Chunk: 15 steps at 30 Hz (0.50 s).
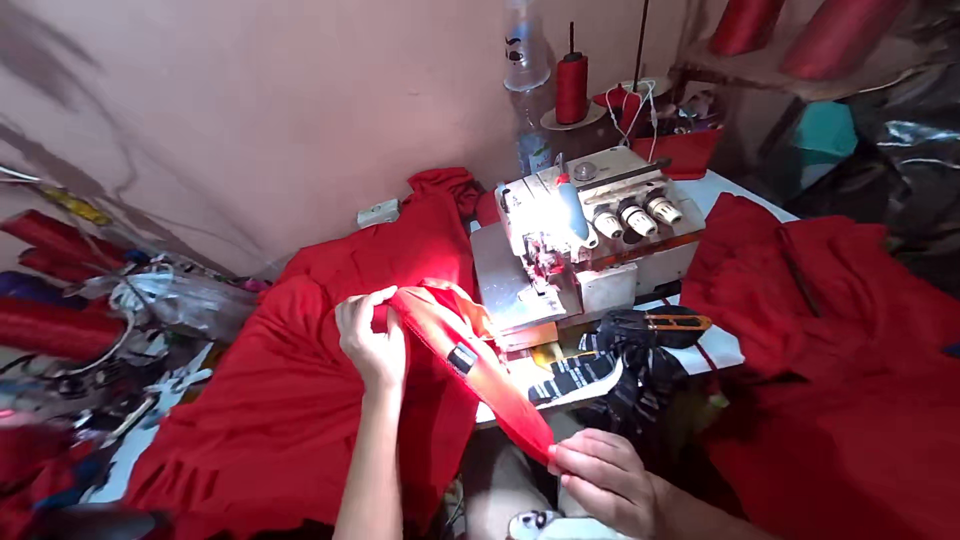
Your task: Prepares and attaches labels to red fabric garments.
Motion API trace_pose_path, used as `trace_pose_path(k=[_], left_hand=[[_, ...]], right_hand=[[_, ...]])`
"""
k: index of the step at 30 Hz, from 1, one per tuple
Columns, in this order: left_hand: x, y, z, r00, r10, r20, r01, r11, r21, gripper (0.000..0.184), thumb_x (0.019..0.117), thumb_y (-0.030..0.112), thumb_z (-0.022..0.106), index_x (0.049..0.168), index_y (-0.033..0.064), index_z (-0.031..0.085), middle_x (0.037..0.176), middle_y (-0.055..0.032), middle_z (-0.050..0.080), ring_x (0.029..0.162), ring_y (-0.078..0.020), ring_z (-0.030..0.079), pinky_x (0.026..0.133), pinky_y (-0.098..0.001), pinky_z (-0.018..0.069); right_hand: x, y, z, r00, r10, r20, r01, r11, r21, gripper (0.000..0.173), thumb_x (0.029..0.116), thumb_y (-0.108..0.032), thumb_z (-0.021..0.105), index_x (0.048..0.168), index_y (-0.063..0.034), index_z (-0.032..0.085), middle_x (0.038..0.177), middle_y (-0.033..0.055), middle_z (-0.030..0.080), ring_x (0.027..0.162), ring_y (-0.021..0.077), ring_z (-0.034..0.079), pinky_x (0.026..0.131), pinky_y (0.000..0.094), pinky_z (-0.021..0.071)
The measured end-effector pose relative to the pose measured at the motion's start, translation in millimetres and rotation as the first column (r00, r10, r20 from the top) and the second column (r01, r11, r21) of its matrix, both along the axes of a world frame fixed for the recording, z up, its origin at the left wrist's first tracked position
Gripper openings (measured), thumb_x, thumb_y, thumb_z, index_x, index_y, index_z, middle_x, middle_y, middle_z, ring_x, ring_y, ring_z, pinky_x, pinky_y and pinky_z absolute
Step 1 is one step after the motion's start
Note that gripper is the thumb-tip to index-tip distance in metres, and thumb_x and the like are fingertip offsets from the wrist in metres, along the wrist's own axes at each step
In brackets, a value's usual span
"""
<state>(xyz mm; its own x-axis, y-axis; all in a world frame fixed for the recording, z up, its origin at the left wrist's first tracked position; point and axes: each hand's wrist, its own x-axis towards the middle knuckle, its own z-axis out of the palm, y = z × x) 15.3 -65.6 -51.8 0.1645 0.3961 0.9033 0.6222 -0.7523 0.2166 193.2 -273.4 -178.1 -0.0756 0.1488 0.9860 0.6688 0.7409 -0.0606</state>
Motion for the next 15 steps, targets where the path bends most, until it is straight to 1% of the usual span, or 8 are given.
trace_pose_path(k=[3,5,6,8,10,11,13,15], left_hand=[[-10.8,-21.3,14.2,0.993,-0.082,0.085,0.079,0.996,0.041,0.024,0.0909,0.006,0.054,0.103,-0.0089,0.069,0.103,-0.0230,0.069,0.103,-0.0258,0.066,0.095,-0.0354,0.0506],[-15.0,-38.0,29.2,0.958,-0.201,0.203,0.197,0.980,0.037,0.026,0.0922,0.004,0.052,0.108,-0.0126,0.063,0.109,-0.0168,0.067,0.108,-0.0118,0.062,0.097,-0.0269,0.0493],[-15.7,-48.4,40.6,0.930,-0.265,0.253,0.263,0.964,0.043,0.026,0.0939,0.004,0.051,0.112,-0.0127,0.058,0.110,-0.0101,0.067,0.109,-0.0037,0.061,0.099,-0.0235,0.0486],[-12.4,-73.9,71.7,0.893,-0.351,0.284,0.343,0.936,0.076,0.025,0.0970,0.005,0.050,0.115,-0.0115,0.055,0.107,0.0013,0.065,0.103,0.0060,0.059,0.095,-0.0188,0.0483],[-4.9,-99.8,106.2,0.870,-0.424,0.253,0.414,0.905,0.096,0.021,0.1012,0.007,0.051,0.116,-0.0069,0.057,0.105,0.0091,0.065,0.099,0.0089,0.060,0.092,-0.0172,0.0504],[1.8,-112.4,124.3,0.872,-0.442,0.209,0.435,0.897,0.079,0.017,0.1028,0.008,0.049,0.114,-0.0027,0.057,0.103,0.0126,0.063,0.097,0.0107,0.059,0.091,-0.0157,0.0500],[18.0,-126.7,156.1,0.890,-0.447,0.091,0.448,0.894,0.010,0.019,0.1055,0.015,0.048,0.112,-0.0004,0.057,0.100,0.0119,0.062,0.095,0.0123,0.057,0.088,-0.0141,0.0489],[28.6,-103.4,177.4,0.873,-0.485,-0.054,0.486,0.874,0.007,0.030,0.1066,0.023,0.049,0.121,-0.0016,0.058,0.108,-0.0007,0.062,0.100,0.0043,0.057,0.091,-0.0190,0.0480]], right_hand=[[-14.3,-3.5,4.8,0.994,0.068,-0.085,-0.068,0.998,-0.001,0.006,0.1027,-0.007,0.055,0.105,-0.0117,0.052,0.104,0.0086,0.060,0.094,0.0178,0.063,0.089,0.0259,0.0527],[-26.5,-13.5,16.0,0.953,0.113,-0.281,-0.165,0.971,-0.170,0.004,0.1069,-0.014,0.050,0.110,-0.0134,0.052,0.106,0.0046,0.057,0.100,0.0121,0.061,0.091,0.0223,0.0511],[-28.8,-21.2,29.3,0.889,0.153,-0.431,-0.298,0.909,-0.292,0.009,0.1091,-0.019,0.047,0.112,-0.0126,0.053,0.107,0.0006,0.059,0.104,0.0054,0.060,0.092,0.0190,0.0500],[-14.4,-32.3,72.1,0.633,0.222,-0.742,-0.650,0.673,-0.354,0.012,0.1059,-0.021,0.049,0.117,-0.0151,0.051,0.105,-0.0114,0.064,0.099,-0.0050,0.062,0.085,0.0170,0.0531],[22.5,-44.3,124.2,0.315,0.257,-0.914,-0.873,0.456,-0.173,0.015,0.1040,-0.020,0.050,0.118,-0.0200,0.054,0.105,-0.0091,0.069,0.097,0.0046,0.068,0.084,0.0294,0.0594],[44.5,-54.8,150.7,0.224,0.288,-0.931,-0.904,0.418,-0.088,0.016,0.1043,-0.022,0.051,0.117,-0.0196,0.061,0.108,-0.0047,0.072,0.099,0.0085,0.070,0.086,0.0319,0.0603],[85.0,-82.7,199.8,0.277,0.379,-0.883,-0.861,0.506,-0.053,0.023,0.1054,-0.026,0.047,0.113,-0.0201,0.068,0.103,-0.0047,0.073,0.092,0.0048,0.070,0.078,0.0248,0.0601],[114.2,-109.9,241.0,0.503,0.465,-0.729,-0.722,0.690,-0.058,0.023,0.1037,-0.013,0.045,0.115,-0.0201,0.063,0.100,-0.0076,0.071,0.089,0.0014,0.068,0.077,0.0189,0.0586]])
